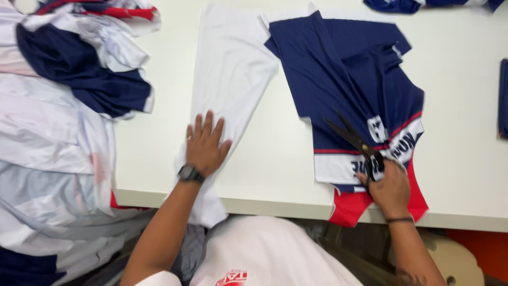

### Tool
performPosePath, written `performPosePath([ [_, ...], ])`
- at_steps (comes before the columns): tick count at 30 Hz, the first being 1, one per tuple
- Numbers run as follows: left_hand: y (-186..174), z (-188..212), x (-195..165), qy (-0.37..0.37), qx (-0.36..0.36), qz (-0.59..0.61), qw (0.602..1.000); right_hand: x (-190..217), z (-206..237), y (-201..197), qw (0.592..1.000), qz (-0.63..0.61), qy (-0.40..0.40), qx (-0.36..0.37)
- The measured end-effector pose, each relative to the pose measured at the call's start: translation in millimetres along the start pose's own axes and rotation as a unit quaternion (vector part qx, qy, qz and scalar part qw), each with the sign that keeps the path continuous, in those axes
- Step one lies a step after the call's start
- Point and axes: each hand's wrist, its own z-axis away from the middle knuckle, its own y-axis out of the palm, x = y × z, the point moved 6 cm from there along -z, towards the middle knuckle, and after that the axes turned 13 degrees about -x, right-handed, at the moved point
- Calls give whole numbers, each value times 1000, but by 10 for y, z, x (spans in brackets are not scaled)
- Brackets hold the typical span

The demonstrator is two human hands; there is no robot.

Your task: The person uses shears to cut white fabric pieces on a table, following the outline of a blue sports jersey with the number 29. The person repeatedly aligns the jersey as a template, cuts along its edges, and removes the cut fabric pieces.

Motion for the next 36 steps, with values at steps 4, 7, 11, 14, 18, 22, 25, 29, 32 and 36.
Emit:
performPosePath([
  [4, -482, 824, -162, -13, 63, -10, 998, -340, 455, -562, 981, -42, 121, 145],
  [7, -754, 750, -342, -51, 33, 15, 998, -310, 425, -645, 960, -118, 131, 218],
  [11, -565, -22, -589, -74, -114, 141, 981, -63, -54, -136, 872, -282, 99, 389],
  [14, -89, -362, -579, -149, -41, -2, 988, 121, -372, 178, 767, -362, 111, 517],
  [18, 122, -270, -456, -216, 10, -51, 975, 319, -621, 289, 694, -381, 83, 605],
  [22, 39, -34, -369, -244, -22, -57, 968, 391, -674, 408, 717, -320, 45, 618],
  [25, 10, 46, -335, -283, -24, -62, 957, 457, -694, 549, 719, -304, 45, 623],
  [29, -34, 72, -321, -279, -36, -60, 958, 619, -844, 684, 714, -306, 48, 628],
  [32, -66, 102, -291, -284, -34, -51, 957, 799, -968, 740, 700, -323, 46, 635],
  [36, -107, 122, -282, -290, -40, -48, 955, 998, -1025, 785, 696, -328, 33, 637],
])
